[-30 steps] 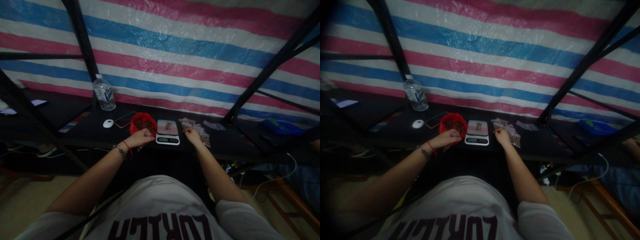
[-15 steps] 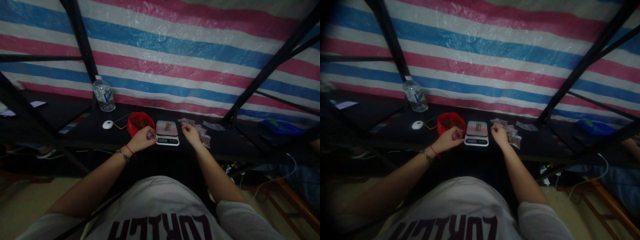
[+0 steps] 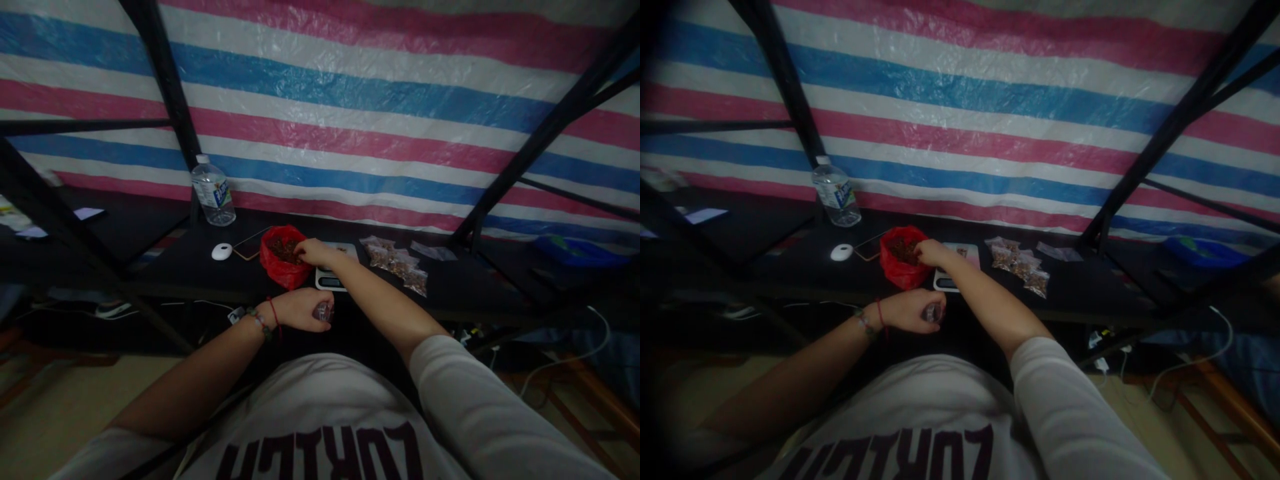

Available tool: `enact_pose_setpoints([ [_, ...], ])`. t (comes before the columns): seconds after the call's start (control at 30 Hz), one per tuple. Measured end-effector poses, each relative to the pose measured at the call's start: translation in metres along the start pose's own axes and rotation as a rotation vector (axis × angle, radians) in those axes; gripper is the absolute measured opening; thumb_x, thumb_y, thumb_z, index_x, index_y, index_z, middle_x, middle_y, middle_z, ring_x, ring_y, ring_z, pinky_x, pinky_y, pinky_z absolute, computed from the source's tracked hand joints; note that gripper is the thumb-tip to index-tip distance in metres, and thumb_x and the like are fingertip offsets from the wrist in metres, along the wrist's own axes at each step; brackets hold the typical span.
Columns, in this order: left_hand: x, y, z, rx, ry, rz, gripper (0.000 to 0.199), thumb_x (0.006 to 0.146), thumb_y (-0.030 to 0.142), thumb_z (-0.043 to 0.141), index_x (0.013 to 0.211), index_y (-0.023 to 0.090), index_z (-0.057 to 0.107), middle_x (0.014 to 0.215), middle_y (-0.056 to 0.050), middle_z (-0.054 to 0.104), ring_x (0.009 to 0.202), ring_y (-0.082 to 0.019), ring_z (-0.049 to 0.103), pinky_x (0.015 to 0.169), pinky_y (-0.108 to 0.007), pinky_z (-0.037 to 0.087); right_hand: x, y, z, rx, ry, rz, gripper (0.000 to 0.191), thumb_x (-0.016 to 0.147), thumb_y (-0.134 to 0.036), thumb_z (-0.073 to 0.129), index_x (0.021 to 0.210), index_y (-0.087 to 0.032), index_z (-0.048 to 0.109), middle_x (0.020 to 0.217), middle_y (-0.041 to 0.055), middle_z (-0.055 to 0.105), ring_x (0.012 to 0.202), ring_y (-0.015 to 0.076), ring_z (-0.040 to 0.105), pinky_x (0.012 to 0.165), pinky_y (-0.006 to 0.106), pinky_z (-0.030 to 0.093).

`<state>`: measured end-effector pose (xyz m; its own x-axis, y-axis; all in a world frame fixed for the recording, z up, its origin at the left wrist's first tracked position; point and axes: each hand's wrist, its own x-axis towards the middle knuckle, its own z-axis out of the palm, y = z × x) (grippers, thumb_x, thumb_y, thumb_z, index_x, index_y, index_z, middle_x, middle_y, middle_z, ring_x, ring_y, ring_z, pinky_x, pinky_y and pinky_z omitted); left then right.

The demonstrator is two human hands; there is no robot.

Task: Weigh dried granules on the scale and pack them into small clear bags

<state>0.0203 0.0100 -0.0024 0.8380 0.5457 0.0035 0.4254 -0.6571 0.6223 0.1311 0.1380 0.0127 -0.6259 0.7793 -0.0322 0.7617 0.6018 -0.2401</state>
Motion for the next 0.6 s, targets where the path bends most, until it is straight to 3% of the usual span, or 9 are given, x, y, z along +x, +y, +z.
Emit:
enact_pose_setpoints([
  [0.13, 0.001, -0.003, -0.002, -0.029, -0.017, -0.004, 0.023, 0.073, 0.030, 0.067, 0.090, 0.019, 0.056, 0.079, 0.000, 0.064, 0.067, -0.013, 0.057, 0.059, -0.022, 0.041, 0.017, 0.004, 0.005, -0.086, -0.113, 0.061, 0.029, 0.079, -0.022, 0.062, 0.106, -0.017, 0.071, 0.100, 0.0072, 0.073, 0.083, 0.0183, 0.066, 0.068, 0.021, 0.045],
  [0.33, 0.002, -0.012, 0.002, -0.063, -0.012, 0.017, 0.023, 0.073, 0.030, 0.067, 0.089, 0.019, 0.055, 0.077, 0.001, 0.064, 0.065, -0.012, 0.057, 0.059, -0.022, 0.040, 0.030, 0.009, 0.011, -0.114, -0.143, 0.038, 0.032, 0.074, -0.015, 0.063, 0.104, -0.020, 0.071, 0.098, 0.0052, 0.073, 0.080, 0.0168, 0.066, 0.066, 0.020, 0.045],
  [0.6, 0.000, -0.014, 0.004, -0.083, -0.008, 0.030, 0.023, 0.073, 0.028, 0.068, 0.091, 0.019, 0.056, 0.077, 0.002, 0.063, 0.065, -0.012, 0.057, 0.059, -0.022, 0.040, 0.035, 0.010, 0.015, -0.080, -0.067, 0.005, 0.026, 0.072, -0.007, 0.061, 0.091, -0.017, 0.075, 0.086, 0.0036, 0.074, 0.072, 0.0141, 0.065, 0.067, 0.019, 0.044],
])
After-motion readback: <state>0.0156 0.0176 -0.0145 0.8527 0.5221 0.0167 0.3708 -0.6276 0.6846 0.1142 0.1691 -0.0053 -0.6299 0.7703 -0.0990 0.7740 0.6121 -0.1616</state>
